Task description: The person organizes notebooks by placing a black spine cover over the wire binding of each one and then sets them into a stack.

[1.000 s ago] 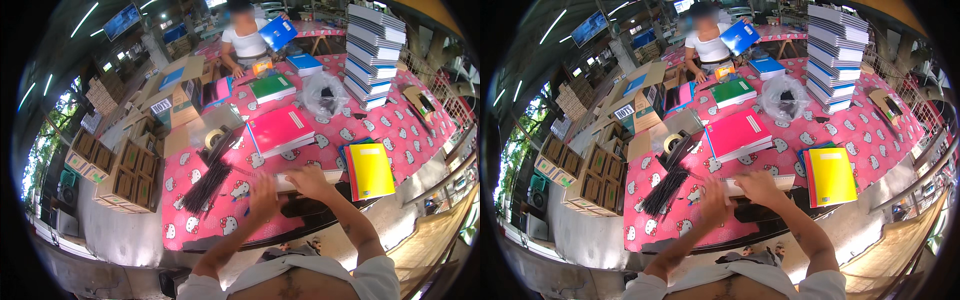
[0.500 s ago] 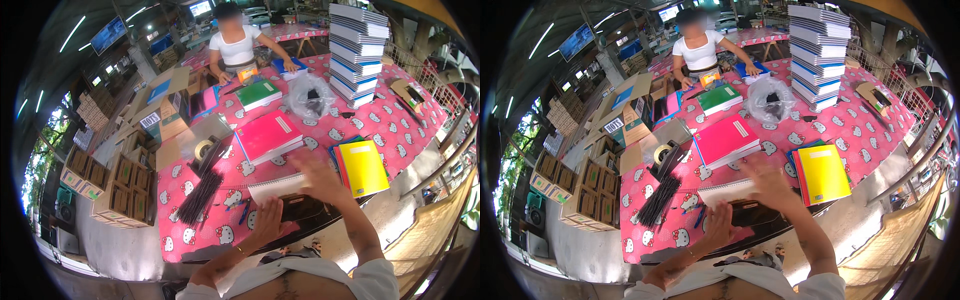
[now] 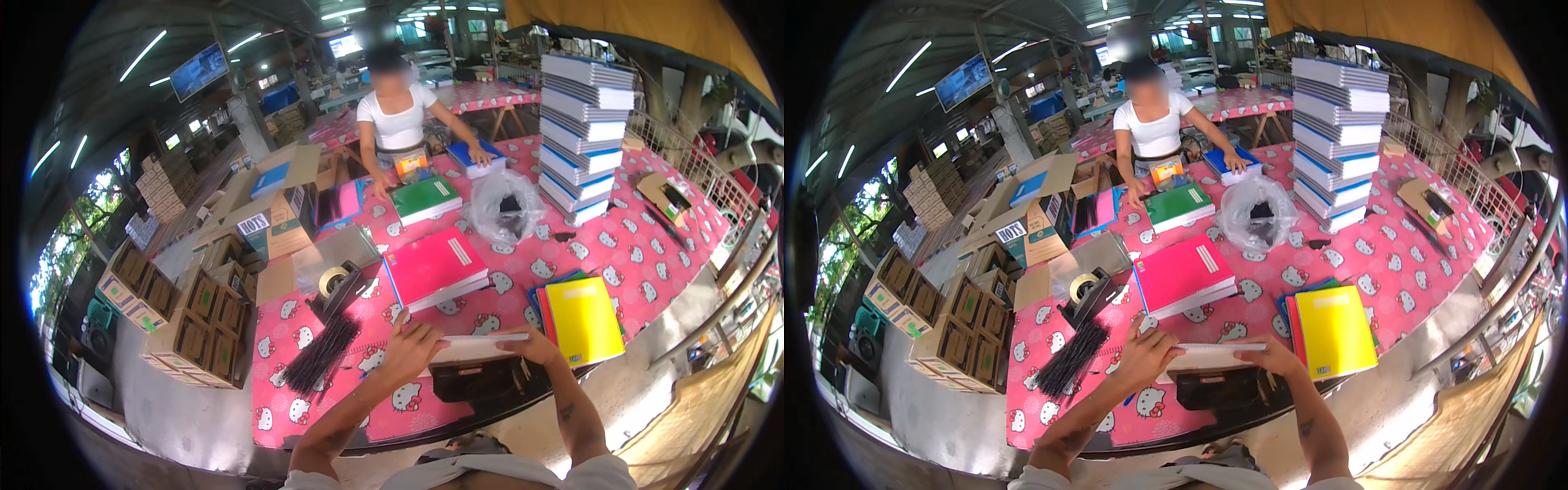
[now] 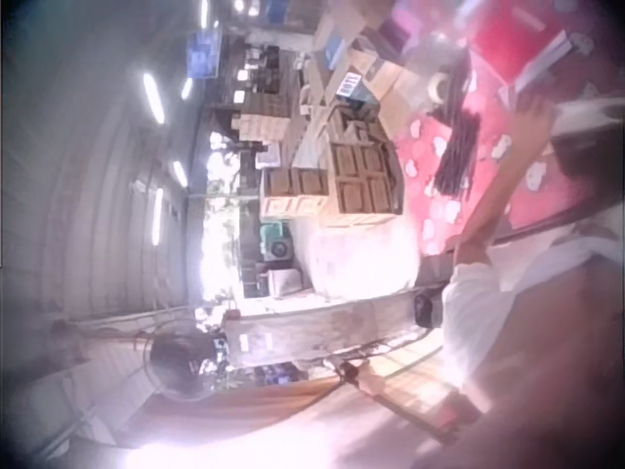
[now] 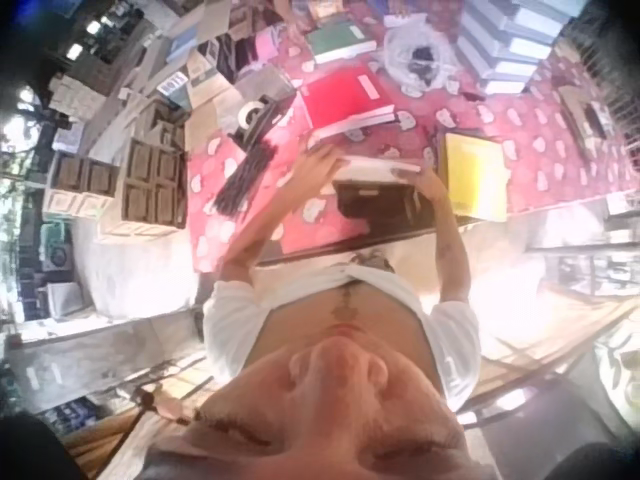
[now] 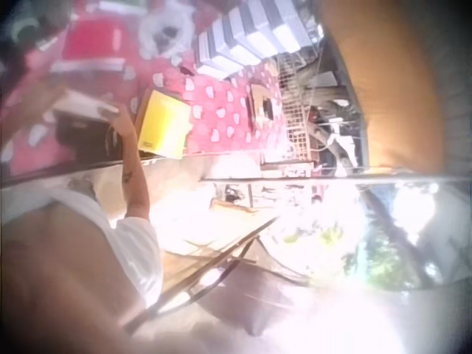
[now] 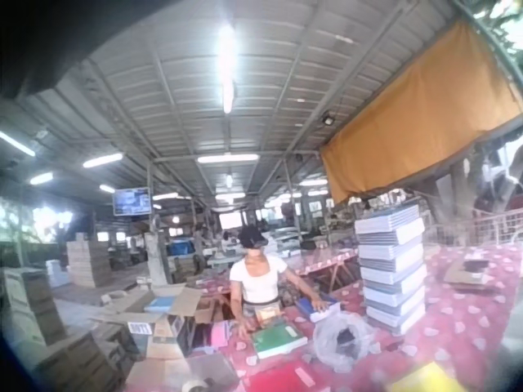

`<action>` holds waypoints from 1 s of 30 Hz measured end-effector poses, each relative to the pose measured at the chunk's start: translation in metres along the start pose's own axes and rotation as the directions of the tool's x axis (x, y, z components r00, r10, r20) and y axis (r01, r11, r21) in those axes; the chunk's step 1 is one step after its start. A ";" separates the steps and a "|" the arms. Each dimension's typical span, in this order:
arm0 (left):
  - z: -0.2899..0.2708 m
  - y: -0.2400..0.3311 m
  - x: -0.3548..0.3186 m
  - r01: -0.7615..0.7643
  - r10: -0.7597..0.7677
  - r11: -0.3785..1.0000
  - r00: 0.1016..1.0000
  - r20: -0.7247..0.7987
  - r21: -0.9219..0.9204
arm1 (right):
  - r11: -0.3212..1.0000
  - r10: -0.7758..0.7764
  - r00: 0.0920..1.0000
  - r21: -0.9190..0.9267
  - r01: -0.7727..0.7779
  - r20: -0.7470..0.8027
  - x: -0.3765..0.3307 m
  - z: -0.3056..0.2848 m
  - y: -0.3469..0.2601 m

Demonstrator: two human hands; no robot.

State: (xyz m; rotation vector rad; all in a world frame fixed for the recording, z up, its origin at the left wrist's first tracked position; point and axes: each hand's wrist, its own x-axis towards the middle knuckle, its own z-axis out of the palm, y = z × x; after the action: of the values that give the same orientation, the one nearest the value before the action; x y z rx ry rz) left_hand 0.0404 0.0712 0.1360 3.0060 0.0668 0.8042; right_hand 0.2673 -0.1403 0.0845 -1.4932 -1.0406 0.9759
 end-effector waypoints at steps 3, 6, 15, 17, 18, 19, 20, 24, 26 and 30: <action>0.009 0.007 0.004 0.094 -0.114 0.988 0.980 0.164 0.123 | 0.996 -0.037 0.999 0.083 0.036 0.008 0.000 -0.001 -0.001; 0.045 0.044 -0.017 0.245 -0.243 0.933 0.969 -0.041 0.263 | 0.983 -0.151 0.989 0.106 0.149 0.007 0.004 -0.002 0.013; 0.081 0.051 -0.033 0.350 -0.361 0.921 0.932 0.036 0.171 | 0.991 -0.102 0.995 0.091 0.100 0.022 0.005 -0.005 0.015; 0.101 0.069 -0.078 0.217 -0.235 0.961 0.967 0.094 0.172 | 0.988 -0.120 0.993 0.094 0.120 -0.001 0.009 0.004 0.005; 0.089 0.057 -0.060 0.210 -0.229 0.962 0.969 0.095 0.174 | 0.987 -0.125 0.992 0.096 0.125 -0.007 0.010 0.001 0.008; 0.065 0.040 -0.023 0.312 -0.323 0.911 0.946 -0.004 0.270 | 0.984 -0.132 0.991 0.118 0.131 0.005 0.011 -0.002 0.012; 0.046 0.024 0.005 0.421 -0.410 0.834 0.906 -0.110 0.357 | 0.980 -0.140 0.990 0.146 0.135 0.026 0.012 -0.001 0.015; 0.084 0.063 -0.036 0.206 -0.238 0.960 0.956 0.173 0.188 | 0.987 -0.102 0.994 0.128 0.098 0.026 0.008 -0.003 0.013; 0.073 0.072 -0.033 0.070 -0.146 0.972 0.929 0.340 0.224 | 0.989 -0.121 0.993 0.083 0.122 -0.012 0.007 0.003 0.004; 0.051 0.035 0.017 0.337 -0.315 0.863 0.941 -0.120 0.377 | 0.992 -0.084 0.996 0.098 0.079 0.044 0.008 0.002 0.014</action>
State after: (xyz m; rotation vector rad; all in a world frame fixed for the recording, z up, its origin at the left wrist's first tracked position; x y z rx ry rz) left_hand 0.0814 0.0367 0.1019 3.1845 0.8134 0.9267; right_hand 0.2694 -0.1335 0.0695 -1.3447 -1.0660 0.9937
